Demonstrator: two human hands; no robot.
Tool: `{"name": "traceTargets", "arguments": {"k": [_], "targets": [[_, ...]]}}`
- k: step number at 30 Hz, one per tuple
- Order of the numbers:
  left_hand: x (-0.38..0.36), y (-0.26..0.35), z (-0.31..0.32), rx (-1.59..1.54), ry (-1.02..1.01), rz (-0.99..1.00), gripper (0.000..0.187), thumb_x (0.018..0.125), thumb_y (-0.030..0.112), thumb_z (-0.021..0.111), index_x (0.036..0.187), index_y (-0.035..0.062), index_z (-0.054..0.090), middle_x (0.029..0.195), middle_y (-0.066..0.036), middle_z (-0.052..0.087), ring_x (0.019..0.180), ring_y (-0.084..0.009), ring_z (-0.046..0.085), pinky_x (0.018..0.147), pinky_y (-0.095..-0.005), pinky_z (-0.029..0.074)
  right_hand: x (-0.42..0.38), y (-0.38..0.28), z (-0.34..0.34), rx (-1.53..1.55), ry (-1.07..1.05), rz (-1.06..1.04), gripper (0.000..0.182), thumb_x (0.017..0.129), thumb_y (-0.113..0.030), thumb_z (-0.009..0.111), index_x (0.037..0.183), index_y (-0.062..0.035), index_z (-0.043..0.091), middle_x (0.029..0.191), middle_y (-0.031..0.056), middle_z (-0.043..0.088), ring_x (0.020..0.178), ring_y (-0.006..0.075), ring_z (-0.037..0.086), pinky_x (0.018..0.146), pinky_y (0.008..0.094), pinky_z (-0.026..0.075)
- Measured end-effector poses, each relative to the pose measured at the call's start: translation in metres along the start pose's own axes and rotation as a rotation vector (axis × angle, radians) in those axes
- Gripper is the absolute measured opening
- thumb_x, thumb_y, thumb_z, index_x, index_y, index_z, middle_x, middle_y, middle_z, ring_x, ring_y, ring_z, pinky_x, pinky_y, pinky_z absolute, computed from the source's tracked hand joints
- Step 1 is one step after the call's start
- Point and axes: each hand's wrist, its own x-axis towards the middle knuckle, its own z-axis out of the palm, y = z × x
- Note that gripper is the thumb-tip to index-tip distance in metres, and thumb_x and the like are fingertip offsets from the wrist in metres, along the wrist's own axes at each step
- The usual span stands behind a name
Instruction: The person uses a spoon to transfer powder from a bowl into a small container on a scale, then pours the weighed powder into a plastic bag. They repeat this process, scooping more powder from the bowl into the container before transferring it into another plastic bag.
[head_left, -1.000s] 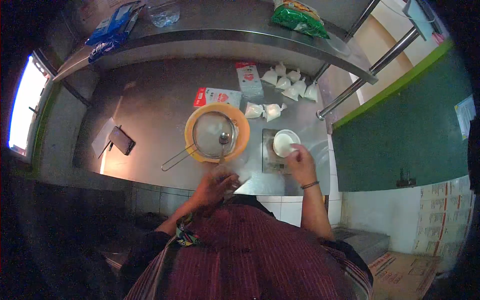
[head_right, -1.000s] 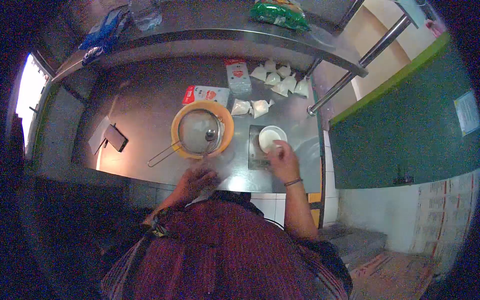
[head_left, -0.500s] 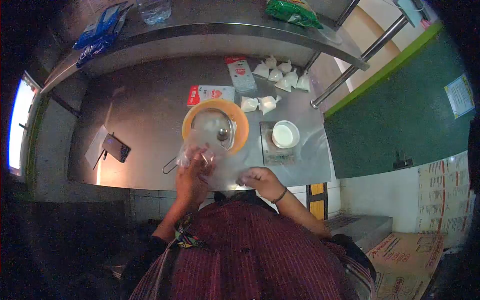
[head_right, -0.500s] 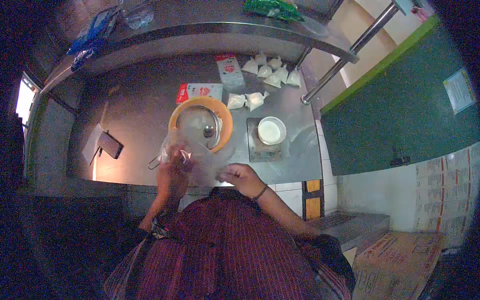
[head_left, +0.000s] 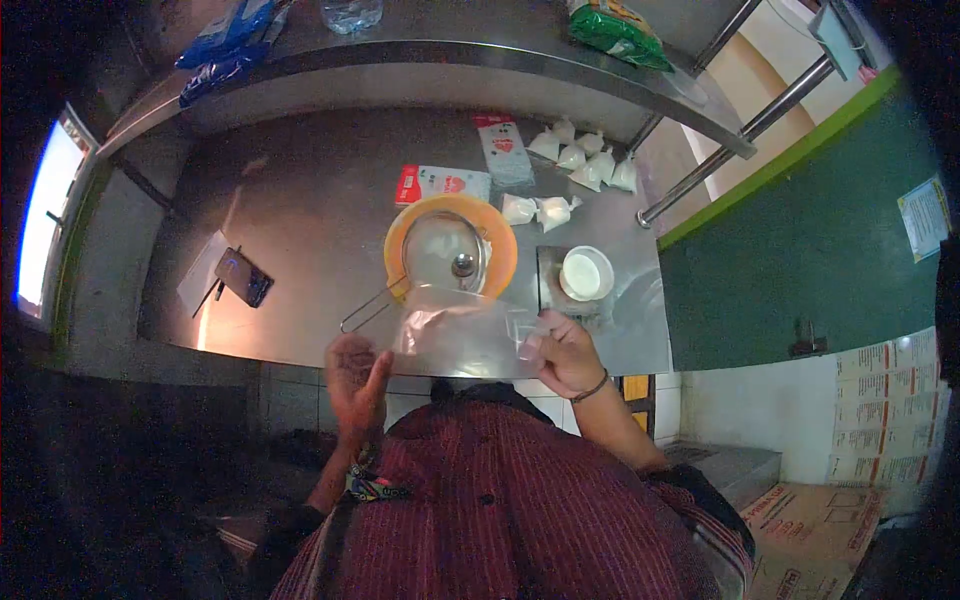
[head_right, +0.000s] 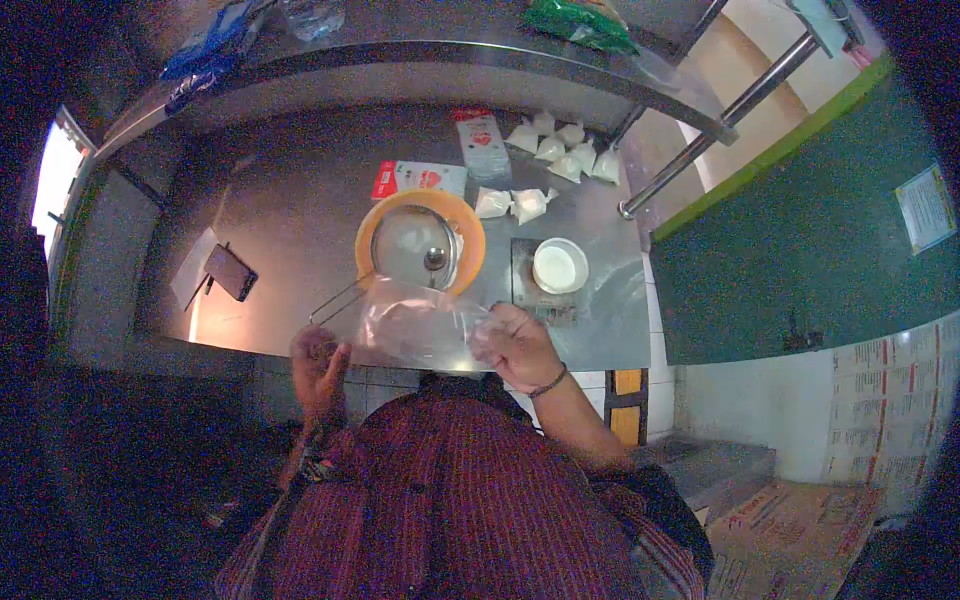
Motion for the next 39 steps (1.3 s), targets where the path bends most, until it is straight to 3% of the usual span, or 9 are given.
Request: {"name": "traceTargets", "arguments": {"k": [5, 7, 10, 20, 22, 28, 31, 36, 39], "targets": [[-0.003, 0.004, -0.019, 0.239, -0.181, 0.321, 0.026, 0.088, 0.007, 0.075, 0.109, 0.0025, 0.059, 0.093, -0.003, 0.060, 0.077, -0.0156, 0.060, 0.076, -0.0303, 0.053, -0.004, -0.011, 0.034, -0.590, 0.069, -0.054, 0.022, 0.085, -0.002, 0.076, 0.095, -0.0055, 0.057, 0.081, 0.0031, 0.067, 0.073, 0.0090, 0.064, 0.064, 0.0253, 0.052], [-0.006, 0.022, -0.009, 0.335, -0.650, -0.053, 0.031, 0.085, 0.012, 0.079, 0.109, 0.0022, 0.062, 0.098, -0.005, 0.065, 0.085, -0.0138, 0.063, 0.075, -0.0300, 0.053, -0.005, -0.006, 0.054, -0.879, 0.060, -0.038, 0.030, 0.081, -0.008, 0.082, 0.097, -0.0054, 0.057, 0.073, -0.0002, 0.064, 0.068, 0.0054, 0.061, 0.061, 0.0238, 0.050], [-0.014, 0.027, 0.023, 0.057, -0.750, -0.197, 0.027, 0.086, 0.019, 0.080, 0.102, 0.0025, 0.065, 0.096, -0.006, 0.069, 0.086, -0.0108, 0.064, 0.073, -0.0298, 0.053, -0.008, 0.006, 0.080, -1.120, 0.076, -0.039, 0.038, 0.077, -0.015, 0.086, 0.100, -0.0052, 0.057, 0.070, -0.0003, 0.062, 0.064, 0.0072, 0.058, 0.060, 0.0256, 0.049], [0.001, 0.026, 0.041, 0.442, -0.513, -0.122, 0.021, 0.083, 0.018, 0.078, 0.093, 0.0024, 0.068, 0.088, -0.011, 0.068, 0.083, -0.0223, 0.068, 0.076, -0.0356, 0.053, -0.007, 0.000, 0.068, -1.190, -0.025, -0.112, 0.041, 0.078, -0.009, 0.081, 0.113, -0.0079, 0.060, 0.071, -0.0018, 0.055, 0.066, 0.0074, 0.054, 0.061, 0.0261, 0.048], [0.004, 0.020, 0.043, 0.580, -0.580, 0.257, 0.019, 0.090, 0.019, 0.068, 0.095, 0.0010, 0.065, 0.090, -0.016, 0.067, 0.082, -0.0289, 0.067, 0.073, -0.0396, 0.053, -0.006, -0.001, 0.064, -1.192, 0.028, -0.186, 0.039, 0.079, -0.011, 0.079, 0.112, -0.0074, 0.061, 0.072, 0.0015, 0.058, 0.065, 0.0116, 0.058, 0.062, 0.0287, 0.050], [0.013, 0.038, 0.058, 0.847, -0.627, 0.408, 0.015, 0.090, 0.012, 0.060, 0.099, 0.0009, 0.064, 0.096, -0.019, 0.064, 0.088, -0.0376, 0.065, 0.075, -0.0448, 0.052, -0.007, 0.003, 0.084, -1.277, -0.010, -0.323, 0.030, 0.083, -0.004, 0.071, 0.110, -0.0031, 0.059, 0.079, -0.0011, 0.057, 0.070, 0.0056, 0.055, 0.065, 0.0241, 0.050], [0.007, 0.028, 0.061, 0.250, -0.409, 0.064, 0.014, 0.090, 0.013, 0.059, 0.097, 0.0005, 0.061, 0.093, -0.020, 0.062, 0.085, -0.0406, 0.063, 0.074, -0.0463, 0.051, -0.002, 0.012, 0.086, -1.235, 0.038, -0.342, 0.029, 0.082, -0.006, 0.069, 0.109, -0.0031, 0.060, 0.083, 0.0055, 0.061, 0.072, 0.0123, 0.060, 0.068, 0.0285, 0.051], [0.009, 0.005, 0.059, 0.437, -0.392, 0.325, 0.020, 0.090, 0.013, 0.062, 0.105, 0.0008, 0.058, 0.091, -0.020, 0.062, 0.082, -0.0380, 0.064, 0.072, -0.0448, 0.050, 0.005, 0.014, 0.091, -1.054, 0.111, -0.361, 0.018, 0.083, 0.000, 0.065, 0.099, -0.0020, 0.058, 0.085, 0.0029, 0.059, 0.069, 0.0074, 0.056, 0.064, 0.0255, 0.050], [0.013, 0.006, 0.054, 0.587, -0.432, 0.305, 0.028, 0.089, 0.012, 0.064, 0.114, 0.0016, 0.056, 0.095, -0.022, 0.062, 0.083, -0.0383, 0.065, 0.072, -0.0459, 0.051, 0.009, 0.009, 0.086, -1.202, 0.034, -0.747, 0.019, 0.078, 0.006, 0.066, 0.090, -0.0034, 0.056, 0.088, 0.0072, 0.056, 0.064, 0.0091, 0.049, 0.059, 0.0256, 0.043]]}}
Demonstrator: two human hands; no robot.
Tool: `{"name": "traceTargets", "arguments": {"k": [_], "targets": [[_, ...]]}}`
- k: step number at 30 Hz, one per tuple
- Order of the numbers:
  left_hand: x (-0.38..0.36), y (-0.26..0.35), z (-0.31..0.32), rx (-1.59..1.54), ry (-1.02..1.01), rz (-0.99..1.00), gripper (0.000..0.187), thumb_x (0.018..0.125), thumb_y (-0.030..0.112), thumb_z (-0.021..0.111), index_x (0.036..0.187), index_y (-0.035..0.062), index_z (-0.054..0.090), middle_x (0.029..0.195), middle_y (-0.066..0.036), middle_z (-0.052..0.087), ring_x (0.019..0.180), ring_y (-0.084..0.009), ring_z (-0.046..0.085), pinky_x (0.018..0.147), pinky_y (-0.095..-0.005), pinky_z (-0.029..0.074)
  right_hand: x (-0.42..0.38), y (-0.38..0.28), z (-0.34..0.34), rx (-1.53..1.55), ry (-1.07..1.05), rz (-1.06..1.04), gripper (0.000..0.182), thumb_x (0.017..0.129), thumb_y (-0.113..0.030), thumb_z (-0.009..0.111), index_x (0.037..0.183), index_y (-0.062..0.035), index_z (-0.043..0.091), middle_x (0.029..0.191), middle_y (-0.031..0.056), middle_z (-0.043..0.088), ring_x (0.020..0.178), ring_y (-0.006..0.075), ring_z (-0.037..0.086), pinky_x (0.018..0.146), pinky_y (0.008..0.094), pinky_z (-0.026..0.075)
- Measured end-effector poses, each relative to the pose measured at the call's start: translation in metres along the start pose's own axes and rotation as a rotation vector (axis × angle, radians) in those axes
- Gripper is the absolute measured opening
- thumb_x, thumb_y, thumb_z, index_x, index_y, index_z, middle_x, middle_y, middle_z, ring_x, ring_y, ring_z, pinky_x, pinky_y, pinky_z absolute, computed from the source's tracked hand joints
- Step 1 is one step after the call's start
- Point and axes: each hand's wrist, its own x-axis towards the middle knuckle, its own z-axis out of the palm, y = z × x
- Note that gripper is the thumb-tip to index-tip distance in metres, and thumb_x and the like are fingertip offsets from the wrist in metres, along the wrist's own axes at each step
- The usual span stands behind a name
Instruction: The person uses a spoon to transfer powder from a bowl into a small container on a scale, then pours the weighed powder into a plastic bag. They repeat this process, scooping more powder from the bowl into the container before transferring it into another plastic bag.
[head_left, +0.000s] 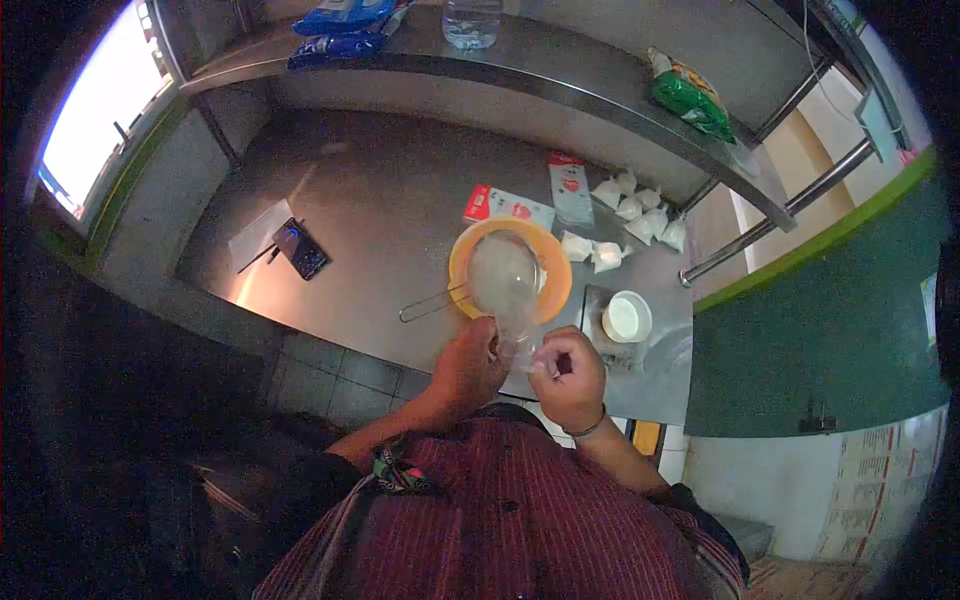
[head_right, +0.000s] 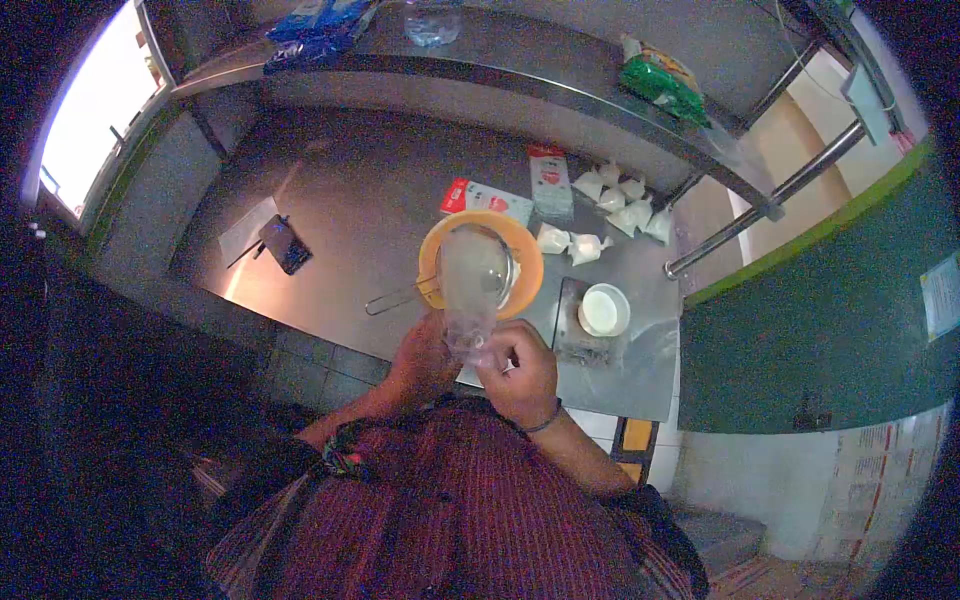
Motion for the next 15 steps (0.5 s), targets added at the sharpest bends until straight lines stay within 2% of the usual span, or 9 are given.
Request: {"name": "traceTargets", "arguments": {"k": [2, 3, 5, 7, 10, 12, 13, 14, 15], "targets": [[0.000, 0.007, -0.005, -0.032, -0.032, -0.083, 0.032, 0.089, 0.011, 0.064, 0.118, 0.0021, 0.054, 0.098, -0.022, 0.063, 0.085, -0.0396, 0.065, 0.072, -0.0474, 0.052, 0.001, -0.003, 0.002, -0.052, -0.042, -0.020, 0.019, 0.076, 0.003, 0.068, 0.091, -0.0045, 0.059, 0.089, 0.0084, 0.058, 0.064, 0.0134, 0.052, 0.059, 0.0282, 0.045], [-0.002, 0.013, -0.007, -0.107, 0.040, -0.057, 0.029, 0.091, 0.011, 0.062, 0.117, 0.0018, 0.054, 0.099, -0.023, 0.062, 0.086, -0.0415, 0.064, 0.073, -0.0496, 0.051, 0.000, -0.003, 0.002, -0.108, -0.080, -0.039, 0.020, 0.074, 0.001, 0.070, 0.092, -0.0055, 0.061, 0.090, 0.0097, 0.059, 0.063, 0.0178, 0.054, 0.059, 0.0309, 0.046], [-0.003, 0.011, -0.007, -0.183, 0.110, -0.034, 0.027, 0.092, 0.011, 0.061, 0.116, 0.0016, 0.053, 0.100, -0.025, 0.062, 0.088, -0.0435, 0.063, 0.074, -0.0518, 0.050, 0.001, 0.001, 0.011, -0.076, -0.065, 0.009, 0.021, 0.074, 0.000, 0.070, 0.092, -0.0055, 0.061, 0.092, 0.0107, 0.059, 0.064, 0.0196, 0.055, 0.060, 0.0321, 0.047], [0.000, 0.001, -0.006, 0.036, 0.079, 0.252, 0.024, 0.095, 0.011, 0.055, 0.117, 0.0012, 0.053, 0.100, -0.025, 0.062, 0.090, -0.0442, 0.062, 0.076, -0.0525, 0.050, 0.005, 0.001, 0.014, -0.046, -0.044, 0.057, 0.021, 0.074, -0.001, 0.070, 0.092, -0.0056, 0.061, 0.095, 0.0118, 0.059, 0.065, 0.0214, 0.056, 0.060, 0.0334, 0.048], [0.000, 0.008, -0.005, 0.038, -0.080, 0.156, 0.027, 0.097, 0.012, 0.050, 0.122, 0.0018, 0.053, 0.101, -0.026, 0.061, 0.093, -0.0444, 0.061, 0.080, -0.0514, 0.050, 0.013, -0.004, 0.011, -0.121, 0.049, -0.051, 0.024, 0.073, 0.003, 0.070, 0.092, -0.0048, 0.058, 0.095, 0.0116, 0.058, 0.071, 0.0193, 0.055, 0.063, 0.0315, 0.046], [0.001, 0.003, -0.010, 0.110, -0.040, 0.185, 0.026, 0.098, 0.014, 0.051, 0.121, 0.0013, 0.054, 0.100, -0.026, 0.062, 0.091, -0.0437, 0.063, 0.080, -0.0497, 0.051, 0.020, -0.002, 0.006, -0.223, 0.111, -0.261, 0.023, 0.075, 0.003, 0.071, 0.093, -0.0047, 0.058, 0.099, 0.0127, 0.059, 0.077, 0.0225, 0.059, 0.066, 0.0339, 0.048], [0.003, 0.003, -0.013, 0.183, -0.002, 0.216, 0.026, 0.099, 0.016, 0.052, 0.120, 0.0008, 0.056, 0.098, -0.025, 0.063, 0.090, -0.0431, 0.064, 0.080, -0.0481, 0.052, 0.021, -0.001, 0.007, -0.223, 0.109, -0.261, 0.023, 0.075, 0.003, 0.071, 0.093, -0.0047, 0.058, 0.099, 0.0127, 0.059, 0.077, 0.0225, 0.059, 0.066, 0.0339, 0.048], [0.003, 0.007, -0.014, 0.182, -0.002, 0.217, 0.026, 0.099, 0.016, 0.052, 0.120, 0.0008, 0.056, 0.098, -0.025, 0.063, 0.090, -0.0431, 0.064, 0.080, -0.0481, 0.052, 0.022, 0.000, 0.009, -0.255, 0.033, -0.210, 0.020, 0.077, 0.000, 0.069, 0.094, -0.0034, 0.059, 0.100, 0.0155, 0.059, 0.083, 0.0287, 0.060, 0.070, 0.0372, 0.050], [0.006, 0.029, -0.025, -0.052, 0.095, 0.066, 0.025, 0.098, 0.018, 0.054, 0.115, 0.0001, 0.059, 0.097, -0.025, 0.065, 0.088, -0.0407, 0.066, 0.080, -0.0458, 0.052, 0.023, 0.003, 0.011, -0.286, -0.042, -0.158, 0.018, 0.079, -0.002, 0.067, 0.095, -0.0022, 0.060, 0.101, 0.0183, 0.059, 0.088, 0.0348, 0.062, 0.075, 0.0405, 0.052]]}}
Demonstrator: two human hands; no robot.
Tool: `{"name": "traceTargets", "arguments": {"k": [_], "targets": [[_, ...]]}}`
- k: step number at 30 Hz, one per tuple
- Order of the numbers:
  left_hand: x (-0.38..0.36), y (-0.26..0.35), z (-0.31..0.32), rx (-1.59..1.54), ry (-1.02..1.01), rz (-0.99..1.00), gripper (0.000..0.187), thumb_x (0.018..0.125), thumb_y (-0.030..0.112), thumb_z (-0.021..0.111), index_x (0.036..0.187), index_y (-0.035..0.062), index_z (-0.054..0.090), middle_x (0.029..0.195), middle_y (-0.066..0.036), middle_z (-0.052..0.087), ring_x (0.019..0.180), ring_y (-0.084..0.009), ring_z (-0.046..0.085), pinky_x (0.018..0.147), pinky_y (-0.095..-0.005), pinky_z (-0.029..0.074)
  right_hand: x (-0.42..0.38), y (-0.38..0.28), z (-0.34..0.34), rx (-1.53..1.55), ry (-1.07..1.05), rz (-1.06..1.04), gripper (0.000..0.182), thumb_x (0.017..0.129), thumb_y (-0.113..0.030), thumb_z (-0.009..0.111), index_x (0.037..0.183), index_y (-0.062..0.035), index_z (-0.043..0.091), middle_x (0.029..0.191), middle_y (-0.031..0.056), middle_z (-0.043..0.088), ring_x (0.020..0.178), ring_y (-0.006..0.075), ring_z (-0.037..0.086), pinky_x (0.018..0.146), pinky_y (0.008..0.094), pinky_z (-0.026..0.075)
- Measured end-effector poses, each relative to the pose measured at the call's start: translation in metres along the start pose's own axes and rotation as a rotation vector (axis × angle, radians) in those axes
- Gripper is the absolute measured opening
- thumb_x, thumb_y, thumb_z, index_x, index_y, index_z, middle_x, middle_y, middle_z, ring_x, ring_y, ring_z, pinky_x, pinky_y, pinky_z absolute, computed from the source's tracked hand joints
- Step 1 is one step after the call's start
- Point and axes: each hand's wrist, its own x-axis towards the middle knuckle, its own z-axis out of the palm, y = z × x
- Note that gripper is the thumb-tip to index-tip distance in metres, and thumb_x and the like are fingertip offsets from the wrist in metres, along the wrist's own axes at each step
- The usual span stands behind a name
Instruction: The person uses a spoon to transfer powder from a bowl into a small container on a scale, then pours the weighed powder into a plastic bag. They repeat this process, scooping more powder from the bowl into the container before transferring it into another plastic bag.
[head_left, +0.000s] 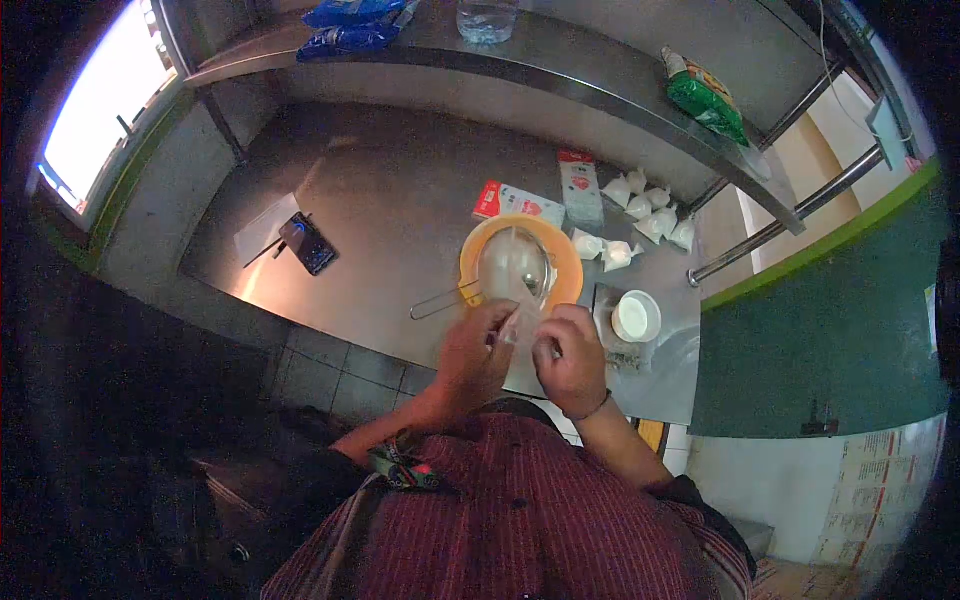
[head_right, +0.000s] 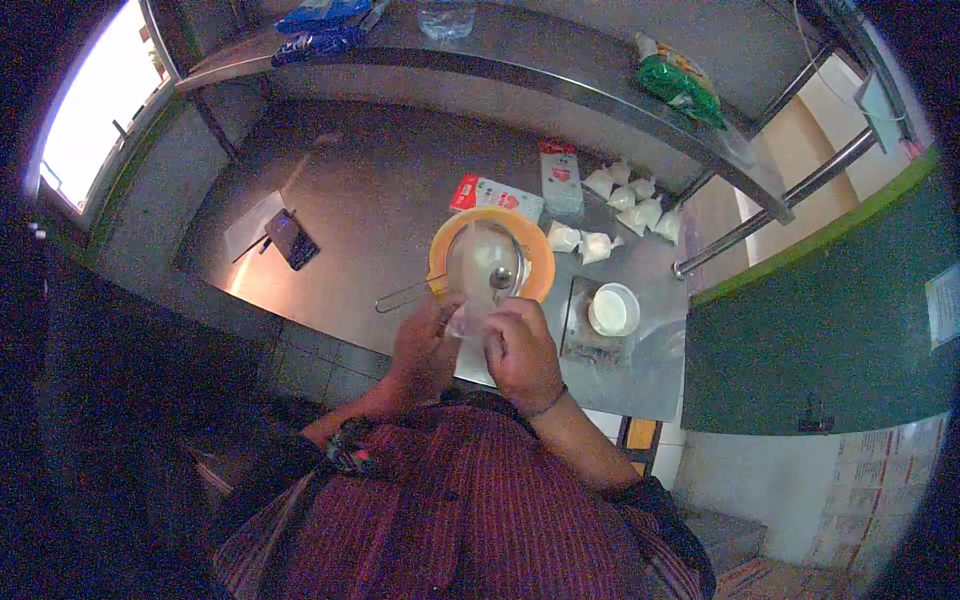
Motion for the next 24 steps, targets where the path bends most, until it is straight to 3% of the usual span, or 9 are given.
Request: {"name": "traceTargets", "arguments": {"k": [2, 4, 8, 10, 14, 16, 19, 23, 24], "targets": [[0.006, 0.008, -0.007, -0.227, 0.108, -0.163, 0.025, 0.097, 0.020, 0.057, 0.110, -0.0007, 0.063, 0.096, -0.024, 0.066, 0.086, -0.0384, 0.068, 0.079, -0.0435, 0.053, -0.002, 0.009, 0.005, 0.004, -0.027, 0.029, 0.016, 0.080, -0.002, 0.066, 0.094, -0.0017, 0.060, 0.098, 0.0179, 0.060, 0.086, 0.0350, 0.062, 0.075, 0.0402, 0.052], [0.007, -0.007, -0.012, -0.090, -0.221, -0.092, 0.030, 0.098, 0.028, 0.059, 0.110, 0.0021, 0.067, 0.099, -0.016, 0.069, 0.092, -0.0268, 0.067, 0.081, -0.0408, 0.053, -0.002, 0.020, 0.008, 0.013, -0.060, 0.054, 0.014, 0.080, -0.003, 0.065, 0.094, -0.0012, 0.061, 0.096, 0.0174, 0.060, 0.083, 0.0352, 0.062, 0.074, 0.0399, 0.053], [0.003, -0.025, -0.003, -0.274, -0.302, -0.156, 0.032, 0.100, 0.028, 0.057, 0.110, 0.0002, 0.069, 0.098, -0.013, 0.071, 0.091, -0.0206, 0.066, 0.081, -0.0382, 0.052, -0.008, 0.038, 0.006, 0.147, -0.103, 0.302, 0.008, 0.084, -0.005, 0.067, 0.090, -0.0018, 0.063, 0.082, 0.0112, 0.063, 0.072, 0.0264, 0.063, 0.071, 0.0347, 0.052], [0.001, -0.031, 0.005, -0.810, -0.288, -0.231, 0.034, 0.101, 0.029, 0.054, 0.104, -0.0016, 0.069, 0.090, -0.008, 0.069, 0.086, -0.0177, 0.064, 0.080, -0.0350, 0.050, -0.019, 0.050, 0.008, 0.367, -0.171, 0.340, 0.006, 0.085, -0.005, 0.066, 0.087, -0.0002, 0.063, 0.086, 0.0093, 0.065, 0.072, 0.0210, 0.062, 0.070, 0.0338, 0.052], [-0.003, -0.057, 0.015, -1.049, -0.379, -0.501, 0.028, 0.101, 0.024, 0.056, 0.083, 0.0048, 0.065, 0.080, -0.001, 0.063, 0.087, -0.0125, 0.064, 0.078, -0.0314, 0.051, -0.035, 0.066, 0.011, 0.616, -0.319, 0.409, 0.006, 0.084, -0.005, 0.067, 0.082, -0.0001, 0.063, 0.086, 0.0070, 0.066, 0.072, 0.0183, 0.061, 0.066, 0.0327, 0.050], [-0.004, -0.059, 0.021, -1.201, -0.319, -0.705, 0.019, 0.100, 0.020, 0.060, 0.085, 0.0079, 0.059, 0.077, 0.000, 0.058, 0.080, -0.0095, 0.059, 0.073, -0.0280, 0.049, -0.039, 0.059, 0.008, 1.234, -0.421, 0.944, 0.003, 0.082, -0.005, 0.066, 0.083, -0.0029, 0.064, 0.087, 0.0068, 0.065, 0.072, 0.0170, 0.060, 0.065, 0.0301, 0.048], [-0.005, -0.055, 0.034, -1.146, -0.206, -0.405, 0.013, 0.092, 0.015, 0.069, 0.094, 0.0088, 0.057, 0.078, 0.002, 0.058, 0.072, -0.0087, 0.056, 0.065, -0.0259, 0.047, -0.030, 0.044, 0.006, 1.630, -0.286, 1.093, 0.006, 0.081, -0.005, 0.066, 0.085, -0.0066, 0.062, 0.090, 0.0067, 0.064, 0.073, 0.0151, 0.058, 0.064, 0.0278, 0.045], [-0.006, -0.078, 0.040, -0.791, -0.146, -0.221, 0.025, 0.083, 0.009, 0.074, 0.097, 0.0087, 0.054, 0.078, 0.001, 0.057, 0.067, -0.0098, 0.054, 0.059, -0.0290, 0.045, -0.029, 0.033, 0.012, 1.631, -0.179, 1.122, 0.012, 0.082, -0.002, 0.064, 0.090, -0.0073, 0.057, 0.086, 0.0055, 0.061, 0.071, 0.0127, 0.056, 0.064, 0.0282, 0.046], [-0.006, -0.077, 0.040, -0.568, -0.036, -0.179, 0.026, 0.080, 0.008, 0.074, 0.096, 0.0077, 0.053, 0.078, 0.000, 0.057, 0.067, -0.0106, 0.055, 0.059, -0.0301, 0.045, -0.032, 0.027, 0.017, 1.398, -0.206, 0.945, 0.018, 0.080, -0.002, 0.066, 0.094, -0.0077, 0.056, 0.088, 0.0034, 0.057, 0.074, 0.0135, 0.053, 0.068, 0.0284, 0.045]]}}
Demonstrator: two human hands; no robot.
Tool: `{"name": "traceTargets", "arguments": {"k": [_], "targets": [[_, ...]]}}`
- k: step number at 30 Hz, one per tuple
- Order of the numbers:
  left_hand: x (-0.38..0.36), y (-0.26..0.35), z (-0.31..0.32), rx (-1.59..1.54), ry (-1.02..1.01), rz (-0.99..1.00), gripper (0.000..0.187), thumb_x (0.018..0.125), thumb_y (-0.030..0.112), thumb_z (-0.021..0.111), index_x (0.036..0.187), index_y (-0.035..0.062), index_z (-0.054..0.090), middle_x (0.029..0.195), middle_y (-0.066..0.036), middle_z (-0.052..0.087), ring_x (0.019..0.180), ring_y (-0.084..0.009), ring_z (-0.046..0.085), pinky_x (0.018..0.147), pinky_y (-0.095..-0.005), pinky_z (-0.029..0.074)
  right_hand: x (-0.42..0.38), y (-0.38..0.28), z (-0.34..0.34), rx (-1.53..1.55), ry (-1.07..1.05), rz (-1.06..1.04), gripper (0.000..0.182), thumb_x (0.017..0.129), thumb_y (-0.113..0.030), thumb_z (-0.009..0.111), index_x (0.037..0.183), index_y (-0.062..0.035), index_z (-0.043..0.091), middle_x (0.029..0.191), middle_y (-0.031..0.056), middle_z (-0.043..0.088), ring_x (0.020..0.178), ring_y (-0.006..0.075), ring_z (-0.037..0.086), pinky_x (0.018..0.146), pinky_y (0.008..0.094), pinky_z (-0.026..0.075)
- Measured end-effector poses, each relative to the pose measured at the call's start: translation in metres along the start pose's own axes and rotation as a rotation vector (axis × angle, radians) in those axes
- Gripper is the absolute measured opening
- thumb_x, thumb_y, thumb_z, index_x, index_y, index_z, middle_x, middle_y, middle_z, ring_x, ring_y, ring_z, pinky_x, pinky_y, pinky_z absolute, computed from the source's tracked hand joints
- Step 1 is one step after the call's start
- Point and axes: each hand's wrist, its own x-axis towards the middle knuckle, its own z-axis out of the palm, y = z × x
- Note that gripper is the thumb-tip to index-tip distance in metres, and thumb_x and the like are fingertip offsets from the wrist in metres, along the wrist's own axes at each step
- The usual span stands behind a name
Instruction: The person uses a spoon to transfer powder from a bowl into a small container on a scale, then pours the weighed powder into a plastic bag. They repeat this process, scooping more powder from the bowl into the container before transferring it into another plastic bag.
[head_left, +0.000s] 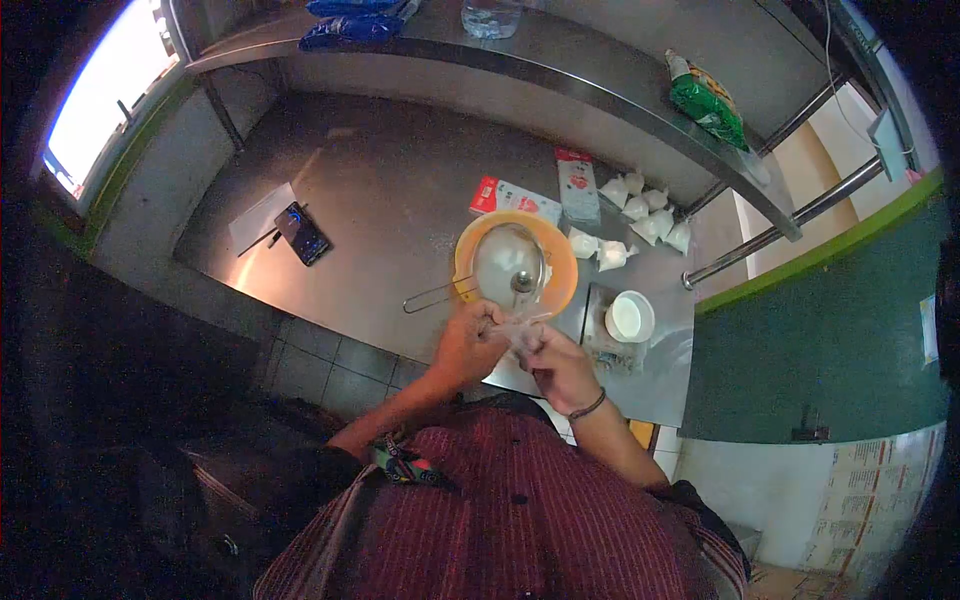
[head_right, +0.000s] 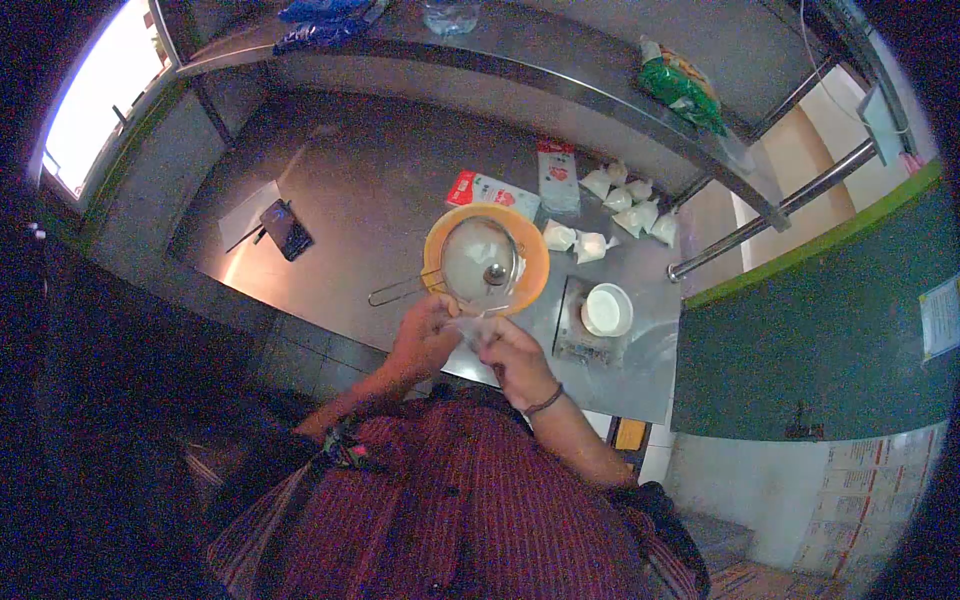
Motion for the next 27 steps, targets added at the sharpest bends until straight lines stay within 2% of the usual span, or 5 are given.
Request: {"name": "traceTargets", "arguments": {"k": [5, 10, 14, 19, 27], "targets": [[0.004, 0.025, 0.010, 0.396, 0.239, 0.120, 0.024, 0.078, 0.007, 0.072, 0.093, 0.0066, 0.053, 0.078, -0.008, 0.057, 0.066, -0.0183, 0.056, 0.060, -0.0346, 0.046, -0.004, -0.005, 0.027, -0.956, 0.180, -0.380, 0.033, 0.080, -0.001, 0.070, 0.105, -0.0059, 0.050, 0.090, 0.0004, 0.053, 0.079, 0.0146, 0.055, 0.072, 0.0277, 0.046], [0.011, 0.016, 0.013, 0.752, 0.241, 0.536, 0.017, 0.082, 0.005, 0.069, 0.091, 0.0054, 0.054, 0.074, -0.013, 0.053, 0.065, -0.0297, 0.055, 0.061, -0.0411, 0.046, 0.010, -0.013, 0.014, -1.296, 0.383, -0.875, 0.033, 0.076, -0.006, 0.074, 0.104, -0.0044, 0.056, 0.091, 0.0110, 0.062, 0.081, 0.0261, 0.062, 0.073, 0.0357, 0.051], [0.004, 0.038, 0.012, 0.703, 0.320, 0.394, 0.017, 0.082, 0.006, 0.071, 0.087, 0.0032, 0.055, 0.074, -0.011, 0.056, 0.066, -0.0248, 0.058, 0.060, -0.0384, 0.047, 0.009, -0.026, 0.005, -1.429, 0.357, -1.108, 0.023, 0.074, -0.009, 0.075, 0.094, -0.0065, 0.065, 0.093, 0.0135, 0.065, 0.085, 0.0322, 0.066, 0.076, 0.0392, 0.054], [0.003, 0.072, 0.000, 0.041, -0.010, -0.304, 0.015, 0.095, 0.018, 0.067, 0.095, 0.0028, 0.067, 0.078, -0.002, 0.061, 0.069, -0.0121, 0.059, 0.060, -0.0290, 0.048, 0.007, -0.030, 0.001, -1.561, 0.344, -0.920, 0.014, 0.077, -0.008, 0.076, 0.090, -0.0073, 0.071, 0.093, 0.0108, 0.069, 0.085, 0.0281, 0.068, 0.074, 0.0385, 0.055], [-0.001, 0.014, -0.004, -0.631, -0.180, -0.517, 0.026, 0.102, 0.030, 0.057, 0.101, 0.0054, 0.067, 0.082, 0.001, 0.059, 0.069, -0.0110, 0.051, 0.064, -0.0270, 0.044, 0.006, -0.019, -0.026, -1.206, 0.273, -0.448, 0.013, 0.090, -0.019, 0.071, 0.093, -0.0072, 0.073, 0.094, 0.0096, 0.072, 0.081, 0.0192, 0.068, 0.071, 0.0356, 0.055]]}}
